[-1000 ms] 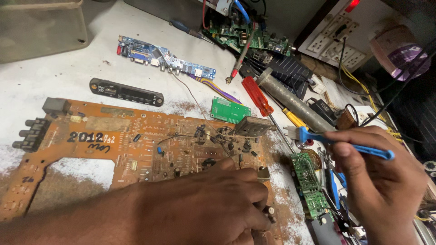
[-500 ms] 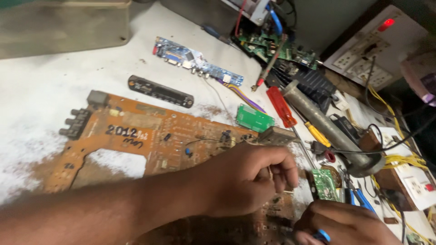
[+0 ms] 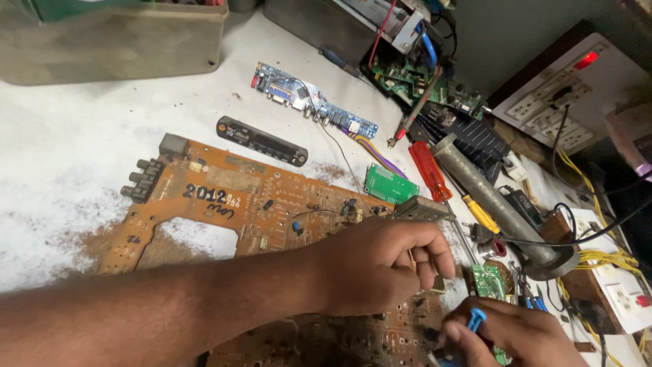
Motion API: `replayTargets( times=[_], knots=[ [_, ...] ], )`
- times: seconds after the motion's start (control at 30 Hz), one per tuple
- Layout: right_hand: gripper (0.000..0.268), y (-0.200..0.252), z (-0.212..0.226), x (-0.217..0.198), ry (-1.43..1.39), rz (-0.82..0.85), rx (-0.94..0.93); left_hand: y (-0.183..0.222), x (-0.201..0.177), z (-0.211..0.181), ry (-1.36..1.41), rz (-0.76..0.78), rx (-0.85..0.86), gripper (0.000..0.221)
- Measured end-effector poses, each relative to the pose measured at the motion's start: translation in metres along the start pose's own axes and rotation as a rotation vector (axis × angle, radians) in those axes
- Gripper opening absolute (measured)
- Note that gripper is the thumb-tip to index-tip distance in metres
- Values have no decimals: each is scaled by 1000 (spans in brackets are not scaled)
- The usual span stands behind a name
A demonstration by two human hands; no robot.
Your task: The person manipulates components on a circuit board by hand and using a tool.
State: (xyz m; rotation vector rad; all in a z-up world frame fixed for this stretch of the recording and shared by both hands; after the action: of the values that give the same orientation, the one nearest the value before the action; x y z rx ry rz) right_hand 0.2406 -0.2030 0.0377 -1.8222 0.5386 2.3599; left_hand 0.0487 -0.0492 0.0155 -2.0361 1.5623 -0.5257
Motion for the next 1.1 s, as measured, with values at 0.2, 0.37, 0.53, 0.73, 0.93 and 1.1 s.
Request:
replayTargets(
  times=[0.2, 0.37, 0.53, 0.73, 0.93, 1.1],
  knots=[
    [15, 12, 12, 7, -211, -415, -148, 0, 1, 0, 19, -3, -39, 28],
    [14, 7, 6, 8, -53, -240, -50, -1, 1, -1, -2, -3, -31, 31],
    [17, 9, 6, 10, -179, -340, 6, -1, 2, -2, -35, -2, -34, 34],
    [14, 15, 14, 2, -201, -370, -180, -3, 2, -2, -19, -16, 7, 31],
    [16, 7, 2, 10, -54, -261, 10, -2, 2, -3, -57, -13, -1, 31],
    [12, 12, 8, 10, -194, -261, 29, -4, 3, -2, -58, 1, -41, 31]
  ],
)
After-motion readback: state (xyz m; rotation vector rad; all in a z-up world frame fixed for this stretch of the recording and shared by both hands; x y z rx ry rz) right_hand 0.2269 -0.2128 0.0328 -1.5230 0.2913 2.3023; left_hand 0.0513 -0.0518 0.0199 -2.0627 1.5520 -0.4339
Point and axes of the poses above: each hand's wrist, its own y-axis away from the middle knuckle, its own x-axis out of the palm, z = x × y, the point moved 4 cm from there along -y, towards the middle knuckle, and after that the axes turned 15 degrees about x, right-handed, at the moved point
